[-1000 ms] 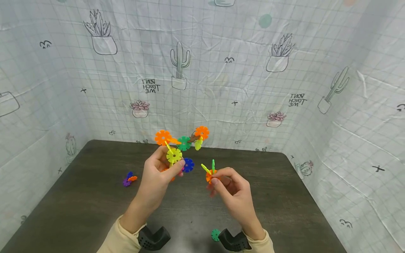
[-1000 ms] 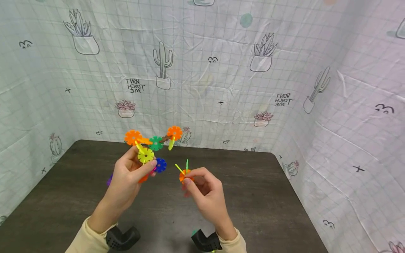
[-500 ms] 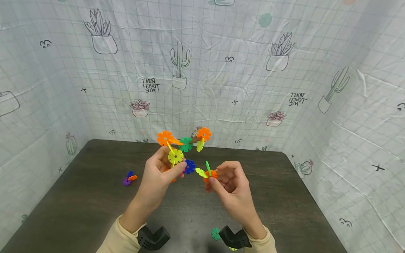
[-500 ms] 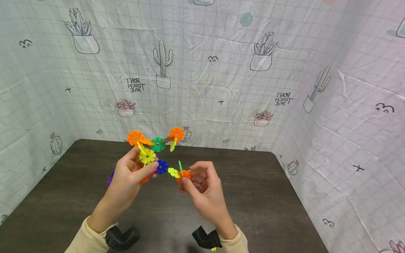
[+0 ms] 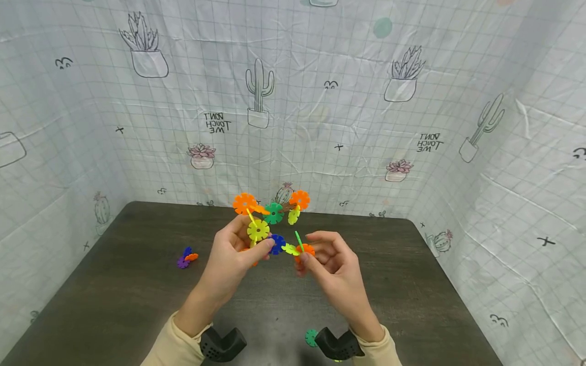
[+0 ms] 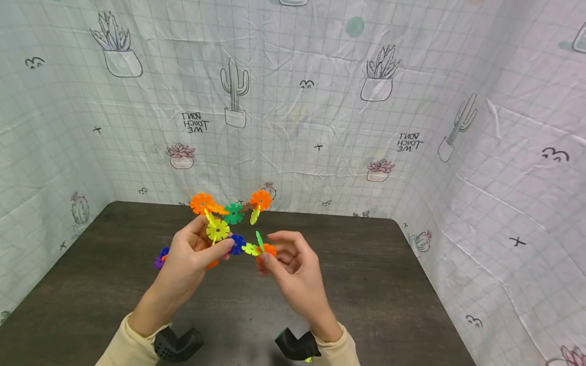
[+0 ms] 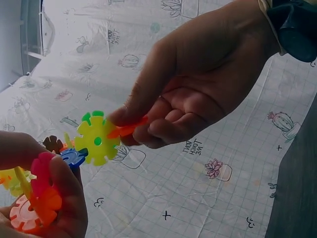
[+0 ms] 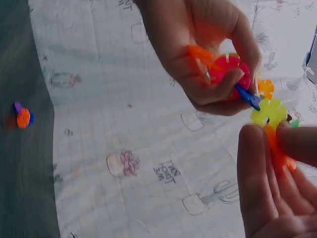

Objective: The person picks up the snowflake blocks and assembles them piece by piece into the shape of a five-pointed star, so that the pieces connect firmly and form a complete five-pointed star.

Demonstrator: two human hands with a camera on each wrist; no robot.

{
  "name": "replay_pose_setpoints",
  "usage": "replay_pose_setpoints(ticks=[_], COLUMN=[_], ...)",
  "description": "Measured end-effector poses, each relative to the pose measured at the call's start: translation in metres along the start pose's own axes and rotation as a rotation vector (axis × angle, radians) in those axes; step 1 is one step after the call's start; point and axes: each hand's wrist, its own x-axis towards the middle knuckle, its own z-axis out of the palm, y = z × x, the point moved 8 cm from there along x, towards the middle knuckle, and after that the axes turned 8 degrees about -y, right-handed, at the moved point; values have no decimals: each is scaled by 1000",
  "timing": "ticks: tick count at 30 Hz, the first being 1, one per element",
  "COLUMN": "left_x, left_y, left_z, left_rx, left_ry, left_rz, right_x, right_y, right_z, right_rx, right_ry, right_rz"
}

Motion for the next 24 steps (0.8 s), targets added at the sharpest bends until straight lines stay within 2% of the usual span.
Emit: replay_pose_setpoints(ticks=[4,7,17,24], left_x=[0,0,0,2], left_y=[-2,-2,-9,-13], left_z=[-1,-1,4,1], left_rx=[-11,-16,-43,-46], left_ry=[0,-10,-62,-37], left_rz=[-14,-19,-34,-58], right_x=[-1,-2,-4,-5], right_y=[8,11,12,17], right_z=[0,1,-1,-1], right_rx=[74,118,196,174], right_ry=[29,24,10,13], right_rz=[115,161,194,202])
